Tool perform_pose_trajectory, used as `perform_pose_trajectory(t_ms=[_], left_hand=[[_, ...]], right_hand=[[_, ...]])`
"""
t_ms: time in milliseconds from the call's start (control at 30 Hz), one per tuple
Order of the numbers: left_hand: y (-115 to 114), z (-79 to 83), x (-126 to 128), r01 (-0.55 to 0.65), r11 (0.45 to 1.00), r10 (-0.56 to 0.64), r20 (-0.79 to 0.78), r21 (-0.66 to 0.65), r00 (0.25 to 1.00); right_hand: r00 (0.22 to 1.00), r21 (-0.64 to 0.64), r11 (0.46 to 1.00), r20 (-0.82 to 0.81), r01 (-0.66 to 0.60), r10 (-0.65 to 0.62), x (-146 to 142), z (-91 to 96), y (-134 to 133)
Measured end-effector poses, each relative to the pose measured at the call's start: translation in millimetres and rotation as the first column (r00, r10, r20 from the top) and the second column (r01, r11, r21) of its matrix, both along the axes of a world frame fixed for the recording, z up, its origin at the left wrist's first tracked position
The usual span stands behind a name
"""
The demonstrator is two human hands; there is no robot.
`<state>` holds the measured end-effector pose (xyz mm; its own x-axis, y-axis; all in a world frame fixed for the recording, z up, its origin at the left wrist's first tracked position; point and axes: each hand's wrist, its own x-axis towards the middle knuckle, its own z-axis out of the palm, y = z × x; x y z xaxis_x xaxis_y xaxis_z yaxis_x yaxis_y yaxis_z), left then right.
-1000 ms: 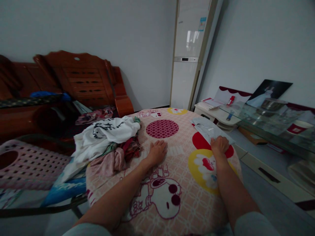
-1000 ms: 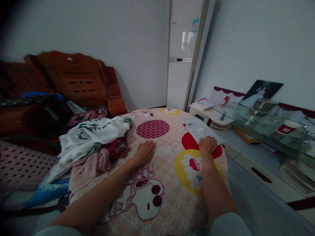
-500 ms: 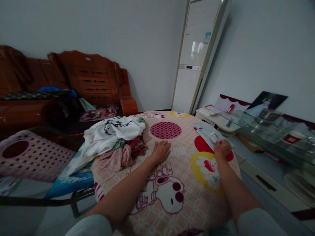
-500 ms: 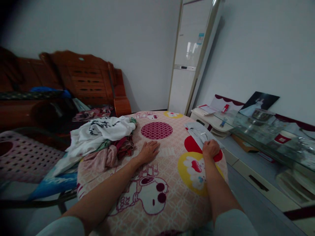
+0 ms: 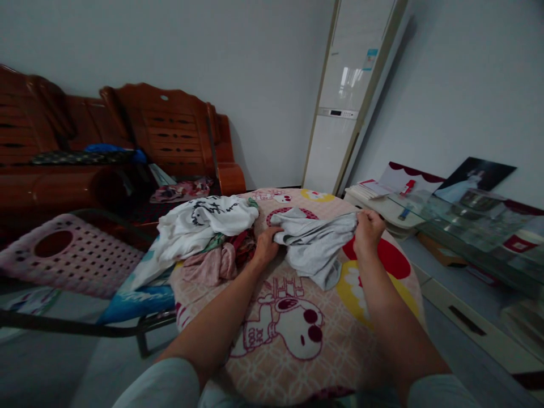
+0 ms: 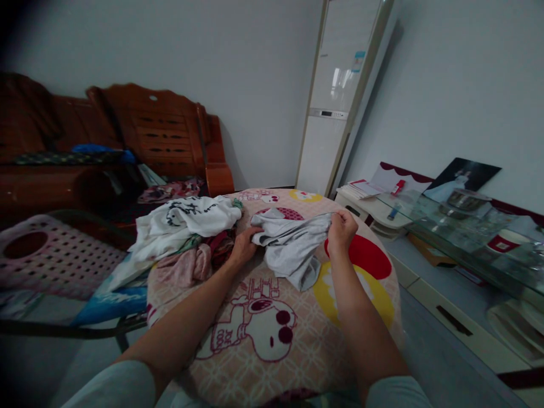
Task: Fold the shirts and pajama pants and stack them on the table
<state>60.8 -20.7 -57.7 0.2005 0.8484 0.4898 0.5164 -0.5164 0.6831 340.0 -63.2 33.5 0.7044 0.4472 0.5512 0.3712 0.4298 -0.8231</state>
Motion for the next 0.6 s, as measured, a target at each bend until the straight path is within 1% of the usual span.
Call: perform_pose_trajectory(t_ms=[100,167,233,267,300,333,400,433,467,500,533,567,600], left_hand=[[0.0,7.8,-2.5,-0.097,0.995,0.097,-0.009,-0.037,0.995],[-1.1,14.1,-2.7,-0.132,0.991,0.133,0.036,-0.024,0.99],[-3.0,19.8,-2.6,-0.145,0.99,0.144,0.081,0.001,0.986],[-4.0,22.0,-2.6,-0.148,0.989,0.147,0.092,0.011,0.985],[-5.0,23.7,-2.7,-0.154,0.988,0.151,0.098,0.02,0.984],[-5.9,24.9,-2.9,-0.163,0.986,0.16,0.099,0.024,0.982],[-7.5,26.4,-3.5,-0.185,0.982,0.182,0.095,0.024,0.979],[-8.2,26.8,-3.9,-0.196,0.98,0.193,0.094,0.022,0.977],[-8.9,27.2,-4.4,-0.208,0.978,0.205,0.098,0.02,0.974],[-9.5,27.6,-4.9,-0.218,0.976,0.215,0.103,0.017,0.971],[-10.0,28.0,-5.5,-0.228,0.974,0.225,0.111,0.013,0.968],[-10.3,28.3,-6.2,-0.236,0.972,0.233,0.123,0.01,0.965],[-10.4,28.5,-6.8,-0.243,0.97,0.239,0.135,0.009,0.962]], right_hand=[[0.995,-0.058,0.994,-0.014,0.093,-0.094,9.3,-16.7,1.6],[0.992,-0.167,0.978,0.018,0.124,-0.123,16.4,-26.0,0.9],[0.992,-0.3,0.948,0.105,0.104,-0.076,16.1,-35.4,-2.4],[0.985,-0.349,0.933,0.172,0.089,-0.029,11.0,-40.3,-5.6],[0.966,-0.373,0.925,0.257,0.076,0.025,2.2,-45.2,-10.1],[0.931,-0.357,0.931,0.36,0.077,0.061,-10.2,-50.0,-15.9],[0.796,-0.263,0.964,0.592,0.046,0.124,-42.5,-58.7,-30.6],[0.706,-0.242,0.97,0.686,-0.009,0.178,-60.0,-62.4,-38.6],[0.59,-0.261,0.962,0.765,-0.084,0.259,-76.7,-65.5,-46.2],[0.469,-0.3,0.941,0.817,-0.154,0.337,-91.3,-68.3,-52.7],[0.398,-0.338,0.926,0.836,-0.168,0.377,-102.9,-70.7,-57.7],[0.357,-0.371,0.915,0.842,-0.16,0.404,-111.0,-72.8,-60.8],[0.335,-0.399,0.906,0.842,-0.143,0.424,-115.4,-74.7,-62.1]])
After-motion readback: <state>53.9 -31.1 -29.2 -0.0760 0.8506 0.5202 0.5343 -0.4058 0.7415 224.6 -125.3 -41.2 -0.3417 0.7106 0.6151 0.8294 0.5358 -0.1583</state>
